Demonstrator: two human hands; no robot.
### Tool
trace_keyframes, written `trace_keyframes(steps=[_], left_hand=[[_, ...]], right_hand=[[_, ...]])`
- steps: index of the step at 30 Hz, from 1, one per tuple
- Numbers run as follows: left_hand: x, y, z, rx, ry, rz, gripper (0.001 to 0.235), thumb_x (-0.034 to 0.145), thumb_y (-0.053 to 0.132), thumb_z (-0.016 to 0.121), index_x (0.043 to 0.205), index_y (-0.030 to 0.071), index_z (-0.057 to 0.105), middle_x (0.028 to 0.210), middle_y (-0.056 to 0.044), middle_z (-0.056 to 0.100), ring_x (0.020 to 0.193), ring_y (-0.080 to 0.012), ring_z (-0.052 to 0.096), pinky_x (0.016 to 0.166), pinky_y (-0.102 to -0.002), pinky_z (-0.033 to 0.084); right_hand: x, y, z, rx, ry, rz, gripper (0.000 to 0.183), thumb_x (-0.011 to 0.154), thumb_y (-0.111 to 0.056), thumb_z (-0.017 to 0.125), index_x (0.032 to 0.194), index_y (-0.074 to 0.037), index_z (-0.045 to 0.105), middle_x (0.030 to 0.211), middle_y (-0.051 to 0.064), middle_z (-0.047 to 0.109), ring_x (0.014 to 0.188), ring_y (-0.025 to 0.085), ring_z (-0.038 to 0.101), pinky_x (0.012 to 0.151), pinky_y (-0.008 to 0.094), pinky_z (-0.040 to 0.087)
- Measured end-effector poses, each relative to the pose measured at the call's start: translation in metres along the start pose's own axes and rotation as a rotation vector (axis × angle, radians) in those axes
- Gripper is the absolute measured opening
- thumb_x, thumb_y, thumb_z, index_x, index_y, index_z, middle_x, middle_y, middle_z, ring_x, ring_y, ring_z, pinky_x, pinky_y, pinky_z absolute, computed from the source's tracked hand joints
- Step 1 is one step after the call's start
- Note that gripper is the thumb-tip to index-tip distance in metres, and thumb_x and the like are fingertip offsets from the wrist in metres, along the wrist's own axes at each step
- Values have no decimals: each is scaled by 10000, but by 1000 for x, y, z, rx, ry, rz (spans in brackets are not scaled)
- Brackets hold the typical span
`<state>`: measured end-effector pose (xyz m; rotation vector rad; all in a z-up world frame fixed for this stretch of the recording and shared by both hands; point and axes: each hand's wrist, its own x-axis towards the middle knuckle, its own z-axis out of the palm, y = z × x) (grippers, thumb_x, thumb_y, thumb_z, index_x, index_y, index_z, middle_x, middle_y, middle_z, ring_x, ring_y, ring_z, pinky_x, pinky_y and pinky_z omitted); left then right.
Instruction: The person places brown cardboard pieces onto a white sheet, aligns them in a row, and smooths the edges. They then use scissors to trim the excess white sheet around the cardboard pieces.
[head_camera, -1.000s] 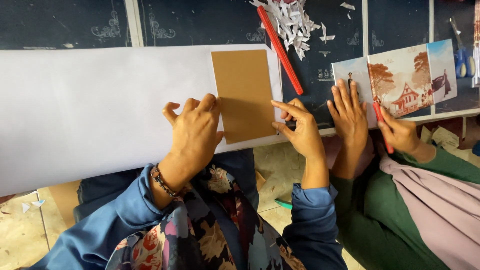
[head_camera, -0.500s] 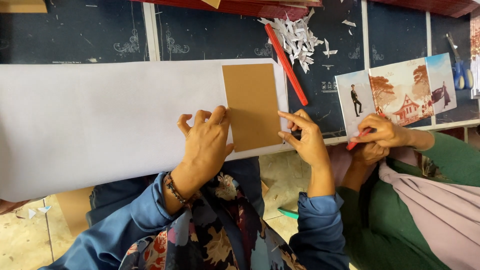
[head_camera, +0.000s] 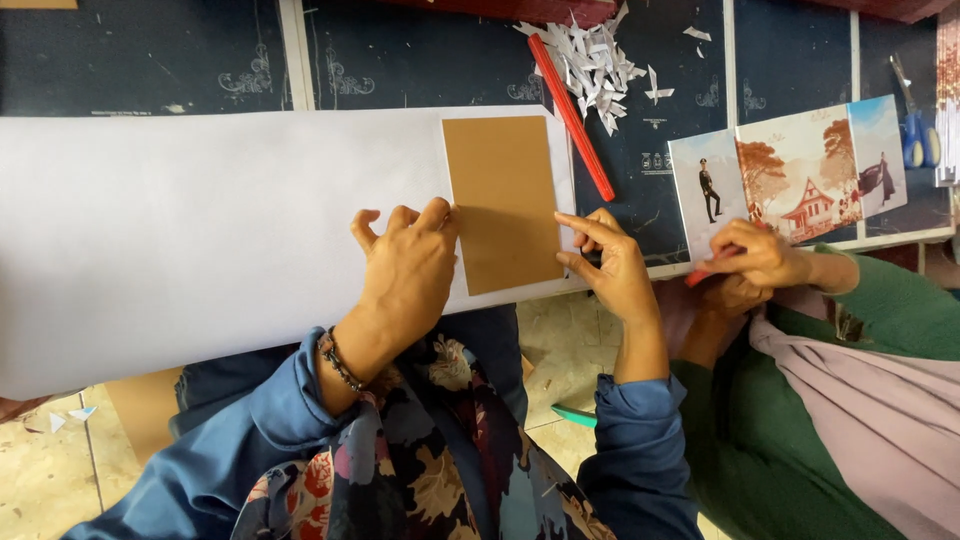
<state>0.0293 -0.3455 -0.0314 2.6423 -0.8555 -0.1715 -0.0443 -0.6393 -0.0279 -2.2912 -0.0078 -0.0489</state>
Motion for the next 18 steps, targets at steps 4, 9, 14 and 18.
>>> trace_keyframes(steps=[4, 9, 14, 18], left_hand=[[0, 2, 7, 29, 70, 1, 509, 746, 133, 850, 1233, 57, 724, 1153, -23, 610, 1022, -281, 589, 940, -643, 180], [-1, 7, -10, 28, -13, -4, 655, 732, 273, 901, 1300, 25, 688, 1185, -56, 616, 1058, -284, 581, 964, -680, 149], [2, 8, -8, 56, -60, -10, 657, 739, 266, 910, 1305, 24, 679, 1182, -57, 648, 1069, -287, 611, 1000, -678, 178], [2, 7, -8, 53, -81, -9, 647, 748, 254, 910, 1301, 11, 676, 1172, -70, 658, 1066, -292, 623, 1021, -676, 198]], right_hand=[[-2, -1, -1, 3, -6, -5, 454, 913, -158, 805, 1360, -137, 731, 916, 51, 558, 834, 151, 546, 835, 297, 475], [-1, 3, 1, 18, -2, -5, 530, 870, -211, 865, 1379, -165, 723, 923, 32, 542, 840, 132, 529, 852, 289, 466], [1, 3, 0, 16, -3, -9, 536, 861, -223, 874, 1373, -170, 726, 919, 27, 544, 835, 123, 528, 840, 277, 461], [-1, 2, 0, 28, -9, 1, 532, 865, -215, 869, 1375, -173, 728, 914, 24, 541, 830, 123, 523, 839, 275, 456]])
